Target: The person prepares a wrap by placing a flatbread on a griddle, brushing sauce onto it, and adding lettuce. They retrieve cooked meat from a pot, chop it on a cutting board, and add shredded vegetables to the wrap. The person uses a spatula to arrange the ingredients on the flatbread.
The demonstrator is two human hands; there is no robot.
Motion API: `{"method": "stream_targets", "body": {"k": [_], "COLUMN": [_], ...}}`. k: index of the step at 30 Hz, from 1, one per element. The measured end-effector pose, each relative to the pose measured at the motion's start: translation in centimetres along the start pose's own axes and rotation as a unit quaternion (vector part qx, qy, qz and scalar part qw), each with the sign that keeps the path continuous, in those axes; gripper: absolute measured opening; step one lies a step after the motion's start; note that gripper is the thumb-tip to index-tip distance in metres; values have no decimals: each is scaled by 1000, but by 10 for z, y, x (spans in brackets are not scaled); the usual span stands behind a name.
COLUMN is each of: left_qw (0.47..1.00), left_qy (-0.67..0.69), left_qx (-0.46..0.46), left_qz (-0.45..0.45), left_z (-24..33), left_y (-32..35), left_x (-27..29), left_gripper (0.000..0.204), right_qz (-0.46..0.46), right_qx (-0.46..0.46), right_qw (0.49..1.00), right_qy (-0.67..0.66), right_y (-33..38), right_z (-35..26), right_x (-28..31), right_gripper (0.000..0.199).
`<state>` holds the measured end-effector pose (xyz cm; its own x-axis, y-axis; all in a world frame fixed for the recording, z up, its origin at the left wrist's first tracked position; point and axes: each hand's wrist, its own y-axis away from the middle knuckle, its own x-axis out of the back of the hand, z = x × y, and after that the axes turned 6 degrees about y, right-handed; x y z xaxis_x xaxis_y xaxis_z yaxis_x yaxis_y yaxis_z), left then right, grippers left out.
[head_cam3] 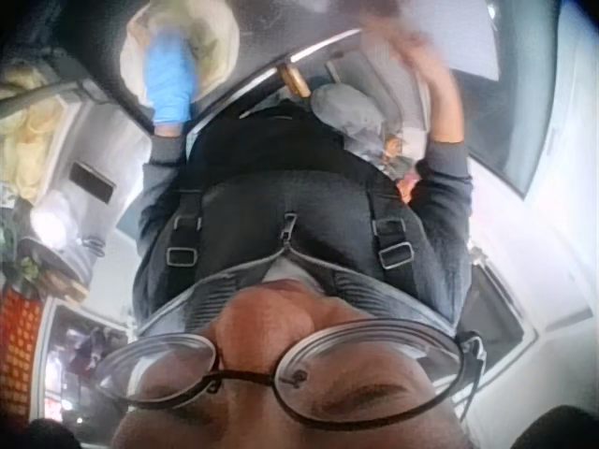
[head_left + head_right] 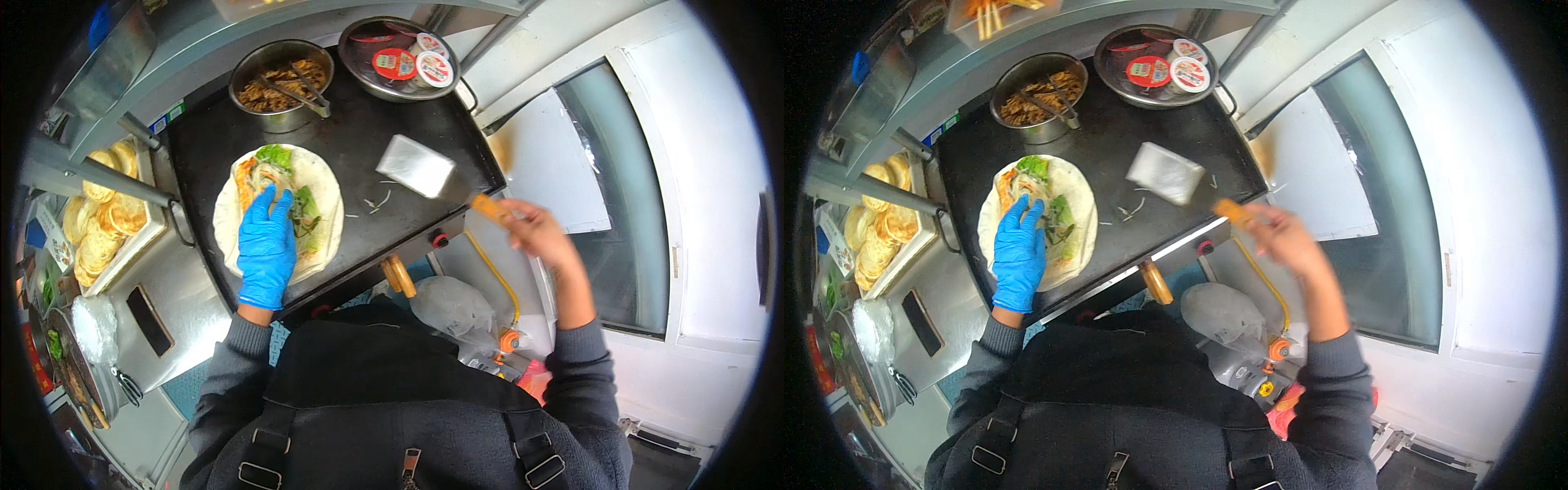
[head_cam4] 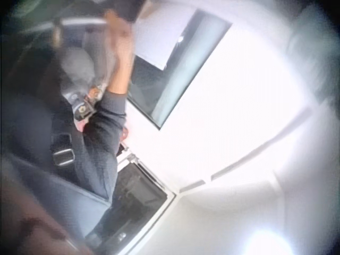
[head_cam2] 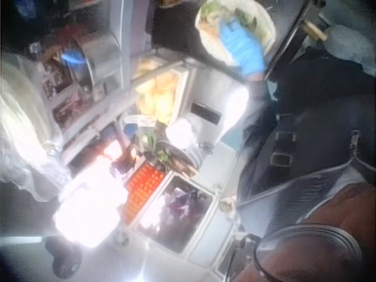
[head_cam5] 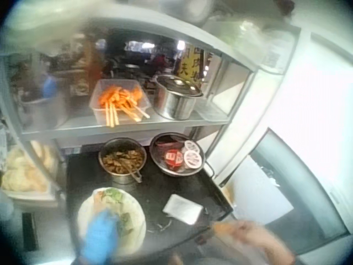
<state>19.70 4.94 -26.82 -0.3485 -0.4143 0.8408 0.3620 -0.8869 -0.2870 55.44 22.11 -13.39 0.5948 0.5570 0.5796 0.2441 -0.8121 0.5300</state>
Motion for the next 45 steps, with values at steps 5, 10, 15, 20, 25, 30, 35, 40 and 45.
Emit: {"method": "stream_targets", "body": {"k": [5, 10, 15, 20, 25, 30, 35, 40, 45], "left_qw": [951, 844, 834, 765, 712, 690, 756, 771, 729], "left_qy": [291, 436, 428, 514, 562, 605, 570, 484, 567], "left_qx": [85, 264, 300, 355, 397, 394, 305, 397, 381], "left_qz": [-58, -167, -175, -157, -142, -57, 103, 122, 54], "left_z": [28, 42, 50, 64, 74, 76, 51, 23, 36], "left_y": [-2, -5, -11, -22, -33, -30, -7, 15, 27], "left_x": [-41, -82, -105, -110, -108, -69, 18, 34, 1], "left_gripper": [38, 49, 55, 54, 50, 48, 44, 41, 36], "right_qz": [35, -104, -165, -273, -363, -349, -364, -279, -219], "right_qx": [-71, -109, -87, -4, 90, 54, 186, 156, 91], "right_qw": [968, 954, 947, 925, 900, 914, 903, 914, 918], "right_qy": [238, 260, 261, 263, 225, 200, 131, 250, 319], "right_y": [-56, -125, -172, -204, -206, -174, -151, -144, -151], "right_z": [2, 4, 1, -15, -33, -68, -117, -133, -105], "right_x": [142, 189, 178, 120, 45, 26, 1, 6, 90], "right_gripper": [30, 32, 32, 33, 32, 33, 35, 34, 30]}}
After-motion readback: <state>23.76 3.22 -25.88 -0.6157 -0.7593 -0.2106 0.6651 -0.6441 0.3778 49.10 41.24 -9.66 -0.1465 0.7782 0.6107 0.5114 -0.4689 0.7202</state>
